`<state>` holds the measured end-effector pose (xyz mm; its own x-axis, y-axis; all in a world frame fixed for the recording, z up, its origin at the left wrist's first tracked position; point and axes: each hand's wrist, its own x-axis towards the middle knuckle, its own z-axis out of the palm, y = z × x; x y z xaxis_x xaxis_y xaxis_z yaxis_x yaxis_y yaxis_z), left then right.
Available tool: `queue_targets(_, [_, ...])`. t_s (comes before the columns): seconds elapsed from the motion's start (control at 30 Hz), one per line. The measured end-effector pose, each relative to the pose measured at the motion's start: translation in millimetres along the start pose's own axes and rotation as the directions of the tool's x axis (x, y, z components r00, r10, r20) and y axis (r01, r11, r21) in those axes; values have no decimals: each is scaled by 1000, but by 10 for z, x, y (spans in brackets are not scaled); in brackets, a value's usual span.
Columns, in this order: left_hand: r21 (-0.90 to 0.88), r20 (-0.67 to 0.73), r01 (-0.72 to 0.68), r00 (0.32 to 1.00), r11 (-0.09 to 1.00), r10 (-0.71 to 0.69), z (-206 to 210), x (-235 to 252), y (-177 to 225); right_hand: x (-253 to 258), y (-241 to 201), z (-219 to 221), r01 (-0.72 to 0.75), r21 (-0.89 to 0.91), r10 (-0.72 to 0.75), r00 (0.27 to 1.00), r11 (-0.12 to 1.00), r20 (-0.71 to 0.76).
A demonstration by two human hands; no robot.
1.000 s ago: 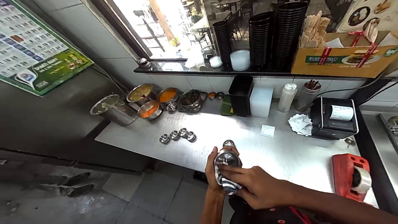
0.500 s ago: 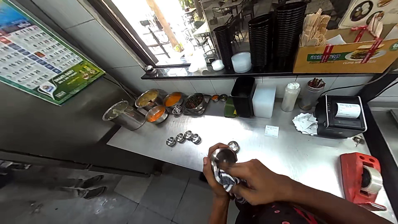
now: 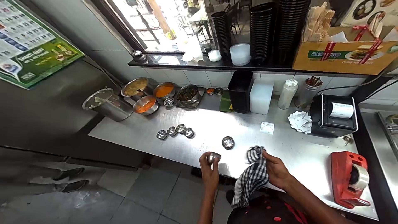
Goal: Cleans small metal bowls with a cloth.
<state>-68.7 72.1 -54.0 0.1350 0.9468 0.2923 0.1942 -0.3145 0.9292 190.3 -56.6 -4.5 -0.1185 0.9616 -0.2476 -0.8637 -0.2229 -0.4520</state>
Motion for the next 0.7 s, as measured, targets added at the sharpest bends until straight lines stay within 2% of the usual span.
queue_targets(0.07, [160, -98, 68, 994, 985, -53, 6, 144, -412, -218, -16, -145, 63, 46, -61, 997, 997, -54])
queue_targets(0.13, [397, -86, 86, 995, 914, -57, 1, 244, -716, -455, 5, -232, 100, 55, -94, 991, 994, -94])
queue_targets(0.2, [602, -36, 27, 999, 798, -6, 35, 305, -941, -657, 30, -300, 117, 35, -113, 989, 992, -96])
queue_targets(0.27, [670, 33, -71, 997, 739, 65, 138, 341, -909, -814, 43, -339, 131, -26, -133, 988, 991, -82])
queue_targets(0.37, [647, 245, -280, 957, 709, 154, 442, 437, -671, -925, 77, -236, 218, -160, -236, 966, 963, -105])
queue_targets(0.4, [659, 320, -323, 938, 680, 136, 558, 474, -657, -943, 91, -197, 252, -217, -280, 953, 943, -111])
queue_targets(0.47, [683, 384, -346, 919, 643, 86, 759, 550, -725, -946, 124, -111, 312, -380, -379, 919, 870, -113])
queue_targets(0.57, [629, 332, -288, 940, 722, 86, 914, 637, -692, -950, 113, -23, 345, -632, -477, 878, 694, -44])
queue_targets(0.7, [291, 303, -316, 926, 903, 226, 926, 466, -231, -915, 16, 70, 355, -876, -501, 851, 326, 158])
